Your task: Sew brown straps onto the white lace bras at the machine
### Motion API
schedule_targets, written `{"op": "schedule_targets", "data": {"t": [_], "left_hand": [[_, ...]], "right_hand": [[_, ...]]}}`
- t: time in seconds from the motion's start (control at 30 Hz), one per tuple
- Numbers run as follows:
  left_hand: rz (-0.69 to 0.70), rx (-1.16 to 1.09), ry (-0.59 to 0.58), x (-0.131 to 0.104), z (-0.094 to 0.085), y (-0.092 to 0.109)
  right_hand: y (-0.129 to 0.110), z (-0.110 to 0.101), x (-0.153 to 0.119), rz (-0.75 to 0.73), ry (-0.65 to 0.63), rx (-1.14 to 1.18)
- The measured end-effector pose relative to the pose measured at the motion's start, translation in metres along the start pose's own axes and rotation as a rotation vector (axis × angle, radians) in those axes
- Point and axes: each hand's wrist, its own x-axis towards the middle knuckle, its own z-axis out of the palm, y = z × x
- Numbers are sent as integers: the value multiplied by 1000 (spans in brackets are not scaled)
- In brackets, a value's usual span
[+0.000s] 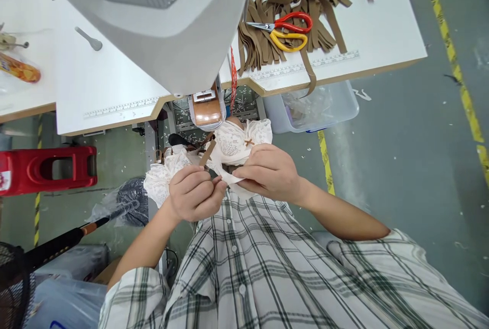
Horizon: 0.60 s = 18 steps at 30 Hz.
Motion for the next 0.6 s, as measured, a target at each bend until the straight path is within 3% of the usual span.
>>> {"op": "schedule_targets", "data": {"t": [0.2,0.6], "left_hand": [[41,11,-9,-2,-2,-1],[1,3,-1,-2,0,-1]], "right_hand": [[-1,1,2,-36,66,70],[-3,3,4,-24,46,45]]}}
